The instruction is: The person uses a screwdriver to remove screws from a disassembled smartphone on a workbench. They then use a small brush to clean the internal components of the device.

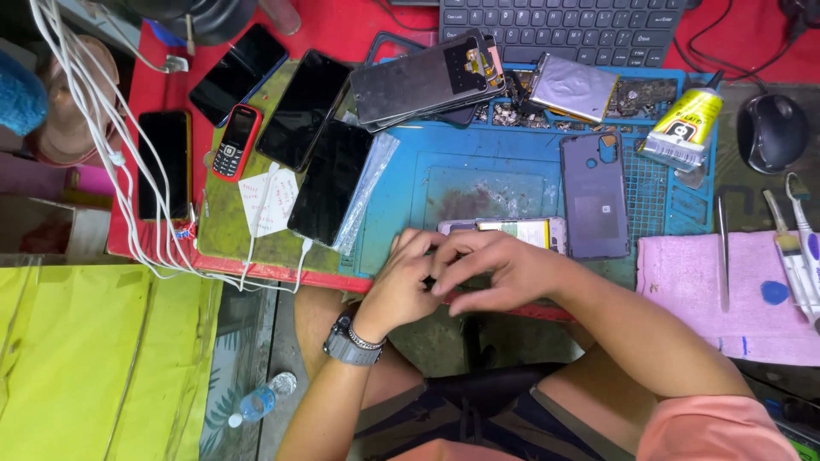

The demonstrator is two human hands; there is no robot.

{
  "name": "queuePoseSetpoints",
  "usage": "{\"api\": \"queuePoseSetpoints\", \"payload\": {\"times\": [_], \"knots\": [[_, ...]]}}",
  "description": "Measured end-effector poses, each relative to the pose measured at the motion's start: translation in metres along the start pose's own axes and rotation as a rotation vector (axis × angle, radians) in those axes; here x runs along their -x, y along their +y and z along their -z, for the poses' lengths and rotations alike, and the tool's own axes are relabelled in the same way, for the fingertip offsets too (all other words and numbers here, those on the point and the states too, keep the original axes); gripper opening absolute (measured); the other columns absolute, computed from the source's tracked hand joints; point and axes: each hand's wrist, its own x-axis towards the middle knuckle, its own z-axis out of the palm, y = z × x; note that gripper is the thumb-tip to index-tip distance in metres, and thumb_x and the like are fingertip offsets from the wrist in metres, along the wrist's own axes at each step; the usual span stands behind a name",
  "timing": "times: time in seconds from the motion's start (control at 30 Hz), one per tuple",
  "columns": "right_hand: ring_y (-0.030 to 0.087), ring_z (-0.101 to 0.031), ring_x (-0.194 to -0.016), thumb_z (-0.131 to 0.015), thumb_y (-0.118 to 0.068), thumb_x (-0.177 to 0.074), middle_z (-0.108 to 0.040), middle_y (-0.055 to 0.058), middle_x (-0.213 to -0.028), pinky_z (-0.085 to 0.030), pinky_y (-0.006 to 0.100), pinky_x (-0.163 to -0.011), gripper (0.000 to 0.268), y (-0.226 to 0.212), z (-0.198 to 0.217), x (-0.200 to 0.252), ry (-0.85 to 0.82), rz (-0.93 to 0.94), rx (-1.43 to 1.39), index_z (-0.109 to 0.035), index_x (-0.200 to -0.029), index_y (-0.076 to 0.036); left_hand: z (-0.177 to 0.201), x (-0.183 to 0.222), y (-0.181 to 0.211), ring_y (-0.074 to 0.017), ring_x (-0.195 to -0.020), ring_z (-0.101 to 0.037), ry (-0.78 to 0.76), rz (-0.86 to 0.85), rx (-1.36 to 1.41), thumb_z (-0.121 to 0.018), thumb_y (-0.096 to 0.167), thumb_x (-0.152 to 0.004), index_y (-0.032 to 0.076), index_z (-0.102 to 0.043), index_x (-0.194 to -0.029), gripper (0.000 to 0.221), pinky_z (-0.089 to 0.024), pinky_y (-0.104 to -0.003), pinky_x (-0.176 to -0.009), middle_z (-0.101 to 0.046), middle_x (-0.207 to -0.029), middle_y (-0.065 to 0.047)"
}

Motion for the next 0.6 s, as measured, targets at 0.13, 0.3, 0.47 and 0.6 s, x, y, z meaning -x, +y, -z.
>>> {"api": "queuePoseSetpoints", "payload": {"times": [0.13, 0.3, 0.47, 0.6], "knots": [[0.02, -0.069, -0.071, -0.082, -0.003, -0.087, -0.074, 0.01, -0.083, -0.056, 0.035, -0.069, 0.013, 0.004, 0.0, -0.001, 0.034, 0.001, 0.03, -0.084, -0.099, -0.009, -0.005, 0.004, -0.007, -0.0283, -0.102, -0.057, 0.022, -0.014, 0.02, -0.083, 0.012, -0.07, 0.012, -0.066, -0.07, 0.017, -0.044, -0.039, -0.084, -0.062, -0.105, -0.002], [0.026, -0.074, -0.079, -0.075, 0.001, -0.091, -0.078, 0.012, -0.089, -0.059, 0.042, -0.076, 0.016, -0.003, 0.006, -0.005, -0.017, -0.035, -0.007, -0.081, -0.104, -0.006, -0.003, 0.0, 0.002, -0.0286, -0.1, -0.057, 0.066, -0.015, 0.034, -0.081, 0.01, -0.074, 0.011, -0.066, -0.071, 0.016, -0.044, -0.039, -0.083, -0.061, -0.103, -0.003], [0.022, -0.07, -0.079, -0.083, -0.005, -0.087, -0.072, 0.01, -0.097, -0.06, 0.039, -0.075, 0.024, 0.014, -0.002, 0.005, -0.012, -0.016, 0.058, -0.081, -0.11, -0.009, 0.0, -0.001, 0.006, -0.0289, -0.098, -0.055, 0.032, -0.002, 0.053, -0.085, 0.013, -0.065, 0.013, -0.06, -0.063, 0.025, -0.044, -0.04, -0.082, -0.061, -0.102, -0.003], [0.022, -0.072, -0.084, -0.072, 0.001, -0.093, -0.073, 0.009, -0.097, -0.059, 0.04, -0.077, 0.03, 0.002, 0.002, 0.002, -0.037, -0.098, 0.08, -0.079, -0.119, -0.012, 0.0, -0.003, 0.008, -0.0268, -0.098, -0.056, 0.052, 0.008, 0.018, -0.081, 0.01, -0.072, 0.013, -0.065, -0.07, 0.016, -0.044, -0.038, -0.082, -0.061, -0.101, -0.002]]}}
